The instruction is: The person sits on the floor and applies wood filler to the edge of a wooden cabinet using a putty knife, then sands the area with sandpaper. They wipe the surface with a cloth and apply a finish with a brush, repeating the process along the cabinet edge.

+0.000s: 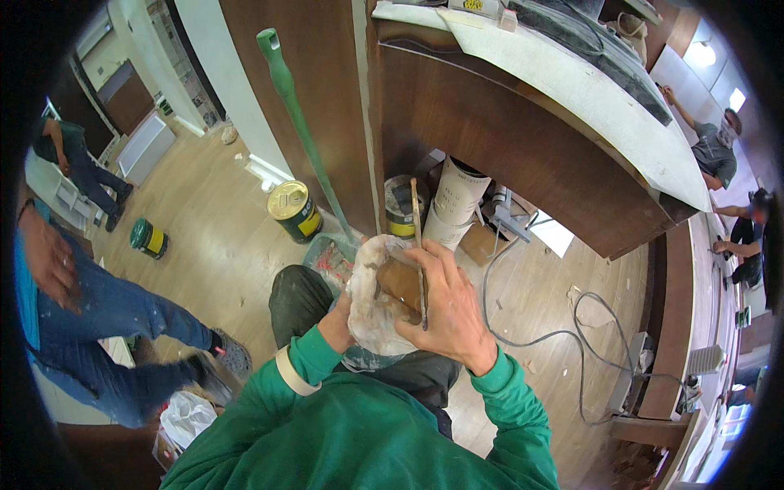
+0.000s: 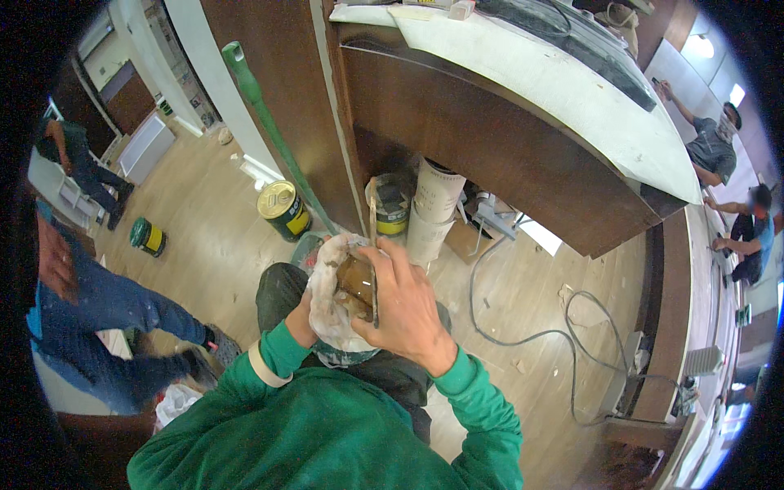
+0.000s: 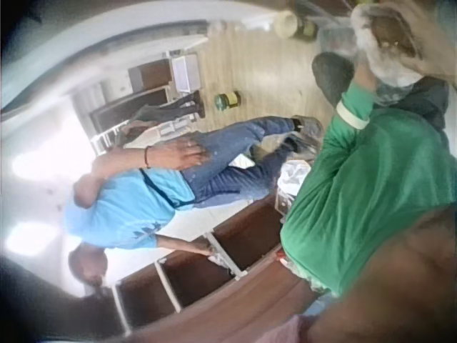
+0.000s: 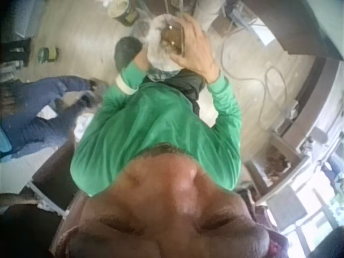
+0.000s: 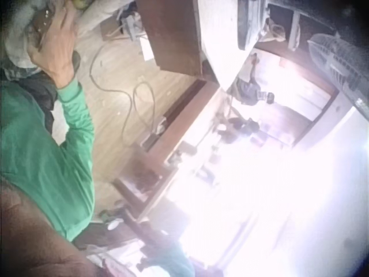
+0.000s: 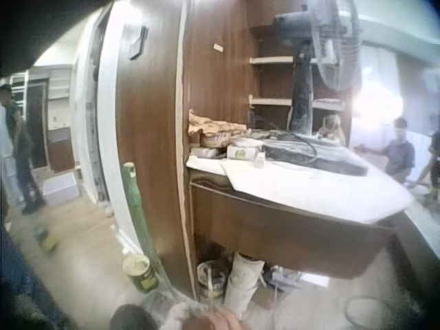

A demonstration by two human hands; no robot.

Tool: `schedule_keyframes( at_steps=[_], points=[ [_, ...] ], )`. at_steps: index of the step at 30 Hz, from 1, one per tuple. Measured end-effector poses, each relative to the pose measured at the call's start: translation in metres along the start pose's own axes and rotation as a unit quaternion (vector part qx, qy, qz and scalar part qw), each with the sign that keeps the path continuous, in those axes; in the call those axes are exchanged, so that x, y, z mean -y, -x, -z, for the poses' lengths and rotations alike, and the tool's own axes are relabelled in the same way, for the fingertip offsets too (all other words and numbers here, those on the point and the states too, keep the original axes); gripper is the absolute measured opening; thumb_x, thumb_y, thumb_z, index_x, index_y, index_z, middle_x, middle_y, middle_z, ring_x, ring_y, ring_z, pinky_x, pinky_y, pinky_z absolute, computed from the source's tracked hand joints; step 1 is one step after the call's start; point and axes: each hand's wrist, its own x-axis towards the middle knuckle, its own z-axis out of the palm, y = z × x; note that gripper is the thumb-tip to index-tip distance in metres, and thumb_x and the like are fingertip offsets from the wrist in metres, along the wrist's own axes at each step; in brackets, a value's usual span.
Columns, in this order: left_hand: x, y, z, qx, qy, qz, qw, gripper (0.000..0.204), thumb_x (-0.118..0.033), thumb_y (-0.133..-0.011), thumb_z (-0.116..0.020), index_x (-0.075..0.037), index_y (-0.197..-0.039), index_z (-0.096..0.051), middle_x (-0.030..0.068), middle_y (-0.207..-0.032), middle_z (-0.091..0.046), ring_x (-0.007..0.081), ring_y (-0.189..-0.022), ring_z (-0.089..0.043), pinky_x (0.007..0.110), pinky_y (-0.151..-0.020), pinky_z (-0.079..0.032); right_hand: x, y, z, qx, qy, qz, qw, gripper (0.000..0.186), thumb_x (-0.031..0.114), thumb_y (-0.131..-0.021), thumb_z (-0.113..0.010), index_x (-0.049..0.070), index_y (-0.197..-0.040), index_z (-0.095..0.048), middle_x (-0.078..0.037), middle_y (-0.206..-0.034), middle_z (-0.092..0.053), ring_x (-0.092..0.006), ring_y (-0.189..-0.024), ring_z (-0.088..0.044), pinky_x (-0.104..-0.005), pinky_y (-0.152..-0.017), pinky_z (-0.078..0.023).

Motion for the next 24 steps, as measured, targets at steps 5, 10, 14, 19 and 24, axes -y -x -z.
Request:
schedule_keyframes(
  at_steps=[5,10,14,19,24],
  points=[
    [-0.004,-0.003,0.008,0.062,-0.028,-0.048,0.997,0.043,-0.043,-0.111,-0.036,-0.012,-0.137,-0.05,0.0089,-0.126,-0.064,0.0235,-0.114,-0.066,0.04,-0.098,-0.057,0.004,0.002,-0.015,-0.034,0.001,-0.033,0.999,0.084,0.018,-0.064,-0.08,0.007,-0.14,-0.047,-0.024,-0.141,-0.046,-0.0465,-0.123,-0.055,-0.0488,-0.1,-0.05],
    [-0.003,0.001,0.017,0.002,-0.135,-0.109,0.985,0.043,-0.039,-0.11,-0.041,-0.012,-0.143,-0.044,0.0096,-0.133,-0.059,0.0229,-0.119,-0.064,0.039,-0.1,-0.057,0.011,-0.003,-0.02,-0.047,-0.023,-0.04,0.998,0.085,0.015,-0.063,-0.08,0.007,-0.14,-0.046,-0.026,-0.141,-0.046,-0.0472,-0.121,-0.056,-0.0486,-0.098,-0.052],
    [0.0,0.005,0.02,0.007,-0.211,-0.173,0.962,0.053,-0.039,-0.105,-0.05,-0.011,-0.148,-0.038,0.0101,-0.137,-0.055,0.0224,-0.119,-0.063,0.037,-0.099,-0.057,0.015,-0.006,-0.024,-0.024,-0.013,-0.045,0.999,0.085,0.017,-0.065,-0.083,0.007,-0.141,-0.046,-0.027,-0.14,-0.045,-0.0482,-0.124,-0.054,-0.0489,-0.099,-0.051],
    [-0.008,0.005,0.006,-0.041,-0.247,-0.175,0.952,0.051,-0.041,-0.103,-0.051,-0.009,-0.142,-0.046,0.0102,-0.13,-0.06,0.0218,-0.115,-0.065,0.036,-0.099,-0.056,0.022,-0.012,-0.023,-0.029,-0.006,-0.015,0.999,0.085,0.026,-0.069,-0.088,0.006,-0.142,-0.048,-0.026,-0.141,-0.048,-0.0437,-0.126,-0.055,-0.0498,-0.101,-0.049],
    [-0.028,0.01,0.004,-0.014,-0.14,-0.11,0.984,0.046,-0.042,-0.106,-0.045,-0.007,-0.134,-0.054,0.0117,-0.128,-0.065,0.0246,-0.114,-0.066,0.04,-0.099,-0.057,-0.006,-0.04,-0.009,-0.225,-0.088,0.07,0.968,0.037,0.024,-0.09,-0.076,0.0,-0.117,-0.069,-0.021,-0.114,-0.07,-0.0359,-0.109,-0.068,-0.0412,-0.097,-0.052]
  ],
)
